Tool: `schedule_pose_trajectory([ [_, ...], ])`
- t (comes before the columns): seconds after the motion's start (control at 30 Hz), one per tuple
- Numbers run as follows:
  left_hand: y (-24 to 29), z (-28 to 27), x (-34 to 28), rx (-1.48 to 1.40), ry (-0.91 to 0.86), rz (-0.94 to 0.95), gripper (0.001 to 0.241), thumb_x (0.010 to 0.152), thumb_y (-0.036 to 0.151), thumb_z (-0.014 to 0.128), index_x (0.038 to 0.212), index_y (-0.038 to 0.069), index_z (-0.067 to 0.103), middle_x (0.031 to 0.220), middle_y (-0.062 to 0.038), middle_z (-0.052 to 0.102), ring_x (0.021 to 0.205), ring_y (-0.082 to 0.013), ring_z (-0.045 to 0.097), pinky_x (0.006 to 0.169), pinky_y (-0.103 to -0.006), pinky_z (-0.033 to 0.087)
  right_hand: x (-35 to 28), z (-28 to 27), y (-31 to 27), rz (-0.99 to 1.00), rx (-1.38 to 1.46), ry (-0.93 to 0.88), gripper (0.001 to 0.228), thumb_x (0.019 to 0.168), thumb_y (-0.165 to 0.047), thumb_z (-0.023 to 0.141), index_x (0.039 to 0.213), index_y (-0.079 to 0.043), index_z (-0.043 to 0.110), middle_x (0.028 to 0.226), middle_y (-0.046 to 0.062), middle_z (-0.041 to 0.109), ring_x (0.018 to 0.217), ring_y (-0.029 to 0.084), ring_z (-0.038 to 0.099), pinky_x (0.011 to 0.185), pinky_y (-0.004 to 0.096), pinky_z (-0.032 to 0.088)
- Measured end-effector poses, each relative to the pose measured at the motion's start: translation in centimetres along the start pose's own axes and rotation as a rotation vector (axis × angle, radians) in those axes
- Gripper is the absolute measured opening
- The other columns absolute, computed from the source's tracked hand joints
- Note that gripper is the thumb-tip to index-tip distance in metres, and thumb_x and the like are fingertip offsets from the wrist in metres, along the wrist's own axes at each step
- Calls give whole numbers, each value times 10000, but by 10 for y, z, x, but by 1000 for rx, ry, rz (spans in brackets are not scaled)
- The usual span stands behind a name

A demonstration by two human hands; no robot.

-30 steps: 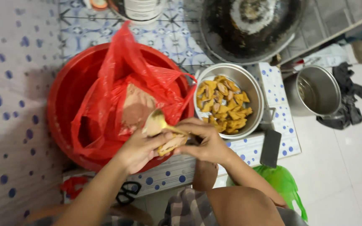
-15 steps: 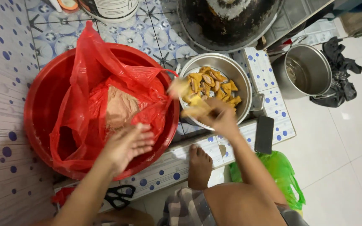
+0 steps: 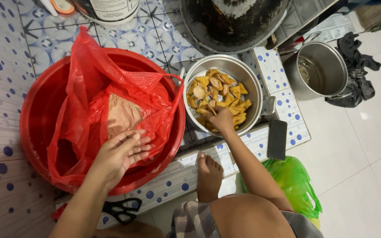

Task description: Preparing fried food items by picking them from a bag and using a small spoon to manipulate or stuff them.

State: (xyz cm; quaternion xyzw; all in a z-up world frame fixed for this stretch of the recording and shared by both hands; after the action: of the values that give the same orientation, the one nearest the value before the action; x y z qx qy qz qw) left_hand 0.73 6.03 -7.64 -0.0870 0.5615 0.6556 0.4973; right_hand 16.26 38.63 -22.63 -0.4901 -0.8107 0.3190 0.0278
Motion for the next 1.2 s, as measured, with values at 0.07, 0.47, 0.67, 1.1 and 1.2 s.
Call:
schedule_pose_trajectory([
  [0.07, 2, 1, -2, 2, -2, 2, 338, 955, 145, 634, 1250, -20, 638, 1130, -245, 702, 918, -306, 710, 872, -456, 594, 13, 8, 6, -39, 52, -28, 441, 770, -398, 824, 1126, -141, 784, 990, 166, 774, 1033, 399, 715, 891, 481, 564],
  [0.47, 3, -2, -4, 17, -4, 24, 351, 961, 129, 626, 1274, -29, 636, 1146, -241, 689, 933, -297, 708, 870, -440, 593, 13, 4, 25, -64, -381, -80, 343, 809, -297, 757, 1128, -169, 759, 1013, 140, 774, 1022, 371, 736, 884, 499, 592],
  [0.67, 5, -5, -4, 20, 0, 25, 347, 967, 127, 621, 1278, -28, 628, 1149, -238, 685, 934, -295, 705, 872, -438, 591, 10, 5, 22, 22, -315, -131, 375, 816, -307, 742, 1179, -216, 728, 1086, 129, 764, 1094, 361, 716, 934, 501, 575],
  [1.1, -3, -15, -13, 94, 20, 217, 352, 976, 143, 630, 1275, -40, 604, 1125, -229, 687, 917, -279, 701, 873, -461, 594, -28, -56, -1, -19, 835, 151, 427, 736, -83, 893, 1116, 21, 727, 833, 70, 649, 655, 132, 618, 511, 234, 518],
  [1.2, -6, 18, -27, 283, -1, 327, 387, 929, 170, 705, 1256, -33, 669, 1131, -227, 681, 935, -288, 697, 840, -415, 611, -99, -108, -89, -113, 996, -30, 345, 708, 17, 894, 1009, 33, 727, 748, 55, 626, 532, 96, 595, 398, 187, 428],
])
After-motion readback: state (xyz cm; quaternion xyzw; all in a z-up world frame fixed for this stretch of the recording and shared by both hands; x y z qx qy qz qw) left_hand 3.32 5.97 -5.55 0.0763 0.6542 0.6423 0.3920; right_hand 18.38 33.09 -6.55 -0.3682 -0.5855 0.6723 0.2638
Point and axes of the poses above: each hand's wrist, its own x-axis towards the middle knuckle, its own z-axis out of the palm, y = z × x, the point moved 4 cm from there along x, towards the middle knuckle
